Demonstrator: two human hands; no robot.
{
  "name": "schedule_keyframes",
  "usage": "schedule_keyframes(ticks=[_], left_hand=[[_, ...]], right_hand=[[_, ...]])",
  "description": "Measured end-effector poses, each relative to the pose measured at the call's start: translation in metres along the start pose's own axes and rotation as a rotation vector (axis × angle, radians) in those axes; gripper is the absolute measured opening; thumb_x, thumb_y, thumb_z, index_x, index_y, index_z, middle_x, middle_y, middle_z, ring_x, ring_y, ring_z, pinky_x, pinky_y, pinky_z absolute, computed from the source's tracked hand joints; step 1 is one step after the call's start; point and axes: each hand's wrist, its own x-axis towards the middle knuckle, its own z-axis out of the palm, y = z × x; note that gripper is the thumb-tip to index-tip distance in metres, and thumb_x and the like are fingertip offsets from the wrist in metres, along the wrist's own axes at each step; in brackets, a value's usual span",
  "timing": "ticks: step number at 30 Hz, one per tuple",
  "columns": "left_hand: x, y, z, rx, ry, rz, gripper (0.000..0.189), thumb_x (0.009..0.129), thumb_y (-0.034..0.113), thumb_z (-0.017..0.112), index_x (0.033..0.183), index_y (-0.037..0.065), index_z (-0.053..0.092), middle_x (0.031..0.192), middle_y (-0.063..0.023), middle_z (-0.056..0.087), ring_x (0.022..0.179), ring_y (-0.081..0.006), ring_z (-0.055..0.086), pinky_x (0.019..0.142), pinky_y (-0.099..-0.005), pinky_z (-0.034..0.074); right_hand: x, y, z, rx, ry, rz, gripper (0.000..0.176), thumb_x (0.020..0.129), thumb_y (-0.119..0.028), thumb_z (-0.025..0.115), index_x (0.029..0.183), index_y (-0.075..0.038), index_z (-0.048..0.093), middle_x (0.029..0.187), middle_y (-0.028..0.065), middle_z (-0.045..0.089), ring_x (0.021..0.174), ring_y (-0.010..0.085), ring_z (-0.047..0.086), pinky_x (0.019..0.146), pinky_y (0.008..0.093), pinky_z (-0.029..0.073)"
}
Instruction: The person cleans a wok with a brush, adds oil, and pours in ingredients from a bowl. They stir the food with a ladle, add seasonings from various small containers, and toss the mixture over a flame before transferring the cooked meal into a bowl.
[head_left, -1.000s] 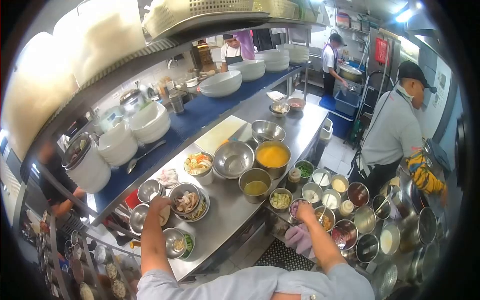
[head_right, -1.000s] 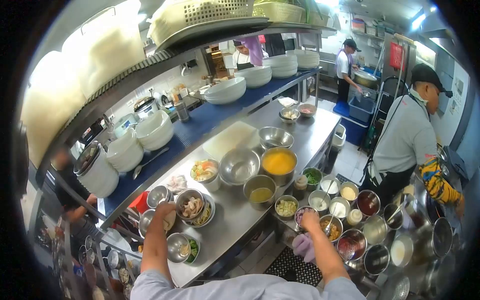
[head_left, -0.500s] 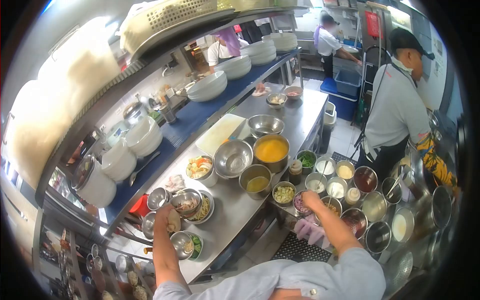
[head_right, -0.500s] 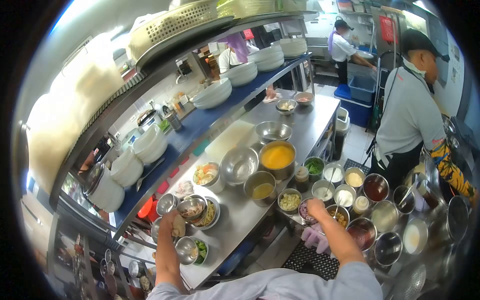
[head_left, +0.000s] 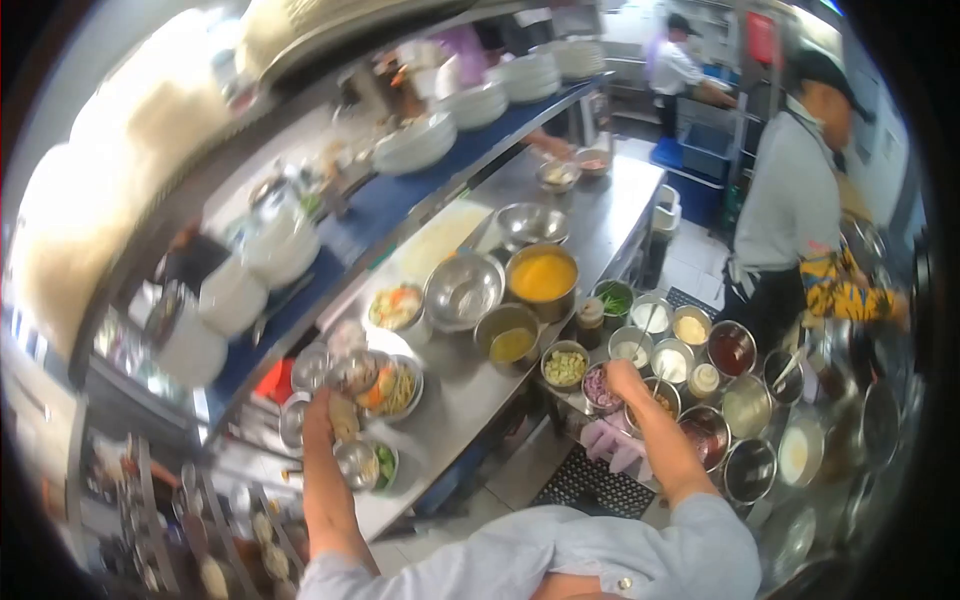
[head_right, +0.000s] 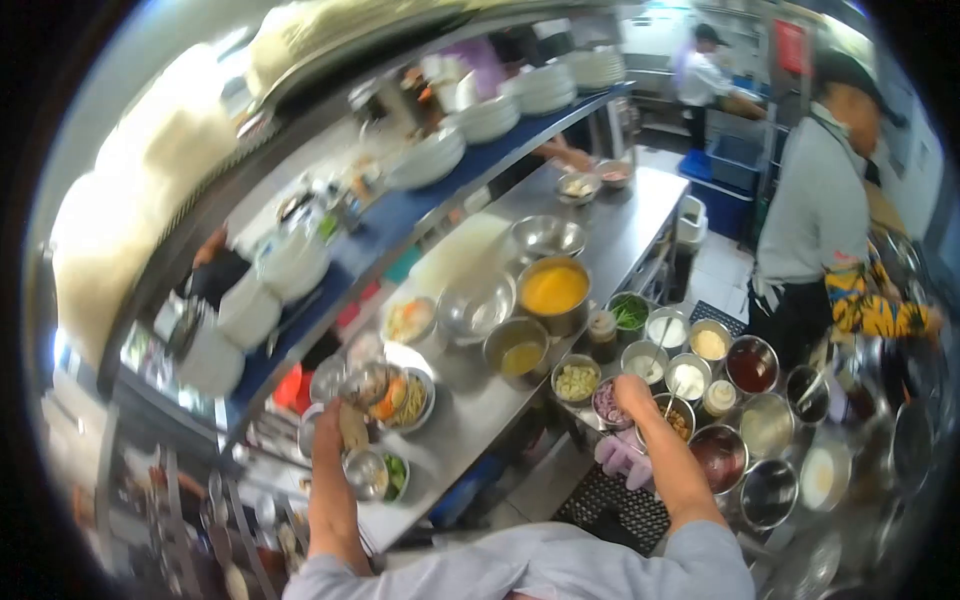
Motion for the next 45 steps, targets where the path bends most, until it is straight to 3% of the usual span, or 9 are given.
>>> schedule_keyframes(ticks=[2, 3, 4, 7, 16, 20, 26, 35, 45], left_hand=[[-0.039, 0.014, -0.003, 0.418, -0.113, 0.314, 0.046, 0.097, 0.036, 0.051, 0.124, 0.0, 0.06, 0.114, -0.0111, 0.065, 0.101, -0.0183, 0.062, 0.087, -0.0322, 0.049], [0.031, -0.027, -0.039, 0.622, -0.088, 0.791, 0.044, 0.097, 0.036, 0.05, 0.119, 0.0, 0.062, 0.108, -0.0091, 0.066, 0.097, -0.0159, 0.062, 0.084, -0.0315, 0.05], [-0.016, 0.007, -0.011, 0.292, -0.125, 0.348, 0.039, 0.096, 0.032, 0.053, 0.113, -0.001, 0.064, 0.101, -0.0091, 0.067, 0.091, -0.0165, 0.063, 0.08, -0.0316, 0.051], [0.026, 0.002, -0.013, -0.04, -0.013, 0.135, 0.038, 0.084, 0.026, 0.069, 0.105, -0.005, 0.063, 0.093, -0.0108, 0.067, 0.078, -0.0203, 0.065, 0.065, -0.035, 0.053], [-0.044, 0.003, 0.024, -0.059, -0.145, 0.155, 0.041, 0.083, 0.019, 0.069, 0.113, -0.007, 0.06, 0.095, -0.0136, 0.066, 0.076, -0.0224, 0.066, 0.065, -0.0346, 0.056], [-0.088, -0.044, 0.048, 0.026, -0.078, 0.281, 0.042, 0.083, 0.016, 0.068, 0.119, -0.004, 0.058, 0.101, -0.0131, 0.064, 0.083, -0.0225, 0.064, 0.067, -0.0368, 0.055], [-0.1, -0.131, 0.128, 0.092, -0.482, 0.0, 0.028, 0.083, 0.015, 0.068, 0.104, -0.002, 0.062, 0.09, -0.0091, 0.064, 0.073, -0.0188, 0.062, 0.066, -0.0344, 0.052], [-0.171, -0.169, 0.255, 0.286, -1.208, -0.055, 0.025, 0.085, 0.012, 0.065, 0.104, -0.004, 0.063, 0.092, -0.0089, 0.066, 0.076, -0.019, 0.064, 0.067, -0.0341, 0.052], [-0.362, -0.199, 0.244, 0.406, -1.808, -0.348, 0.023, 0.082, 0.01, 0.067, 0.101, -0.004, 0.062, 0.082, -0.0087, 0.064, 0.065, -0.0196, 0.063, 0.056, -0.033, 0.051]], right_hand=[[0.0, 0.004, 0.013, 0.014, 0.009, -0.029, 0.017, 0.071, -0.007, 0.061, 0.083, -0.001, 0.072, 0.084, 0.0249, 0.067, 0.083, 0.0398, 0.067, 0.076, 0.0468, 0.054], [0.004, 0.008, 0.014, -0.026, -0.03, -0.071, 0.018, 0.071, -0.007, 0.06, 0.084, -0.002, 0.072, 0.084, 0.0242, 0.067, 0.083, 0.0395, 0.067, 0.076, 0.0467, 0.053], [0.009, 0.013, 0.014, -0.064, -0.062, -0.109, 0.019, 0.072, -0.008, 0.059, 0.084, -0.003, 0.072, 0.084, 0.0235, 0.067, 0.083, 0.0392, 0.067, 0.076, 0.0467, 0.053], [0.0, 0.006, -0.008, 0.131, 0.07, -0.1, 0.02, 0.073, -0.008, 0.06, 0.087, -0.006, 0.074, 0.084, 0.0224, 0.067, 0.083, 0.0398, 0.066, 0.076, 0.047, 0.052], [-0.013, 0.007, -0.02, 0.231, 0.113, 0.076, 0.019, 0.078, -0.01, 0.059, 0.088, 0.0, 0.072, 0.091, 0.0268, 0.066, 0.089, 0.0423, 0.065, 0.081, 0.0474, 0.051], [-0.015, 0.013, -0.04, 0.413, 0.113, 0.145, 0.019, 0.077, -0.01, 0.069, 0.094, 0.0, 0.073, 0.083, 0.0206, 0.07, 0.074, 0.0272, 0.071, 0.066, 0.0374, 0.057], [-0.041, -0.02, -0.114, 1.413, 0.177, 0.27, 0.022, 0.087, -0.001, 0.066, 0.106, 0.009, 0.064, 0.097, 0.0154, 0.07, 0.08, 0.0213, 0.07, 0.072, 0.0275, 0.059], [-0.165, -0.083, -0.152, 1.823, 0.388, -0.122, 0.032, 0.086, -0.013, 0.066, 0.109, 0.008, 0.063, 0.1, 0.0142, 0.07, 0.089, 0.0227, 0.069, 0.082, 0.0363, 0.056], [-0.524, -0.122, -0.269, 1.021, 1.445, 0.39, 0.024, 0.084, -0.004, 0.07, 0.107, 0.001, 0.068, 0.095, 0.0113, 0.071, 0.082, 0.0172, 0.07, 0.073, 0.0292, 0.058]])
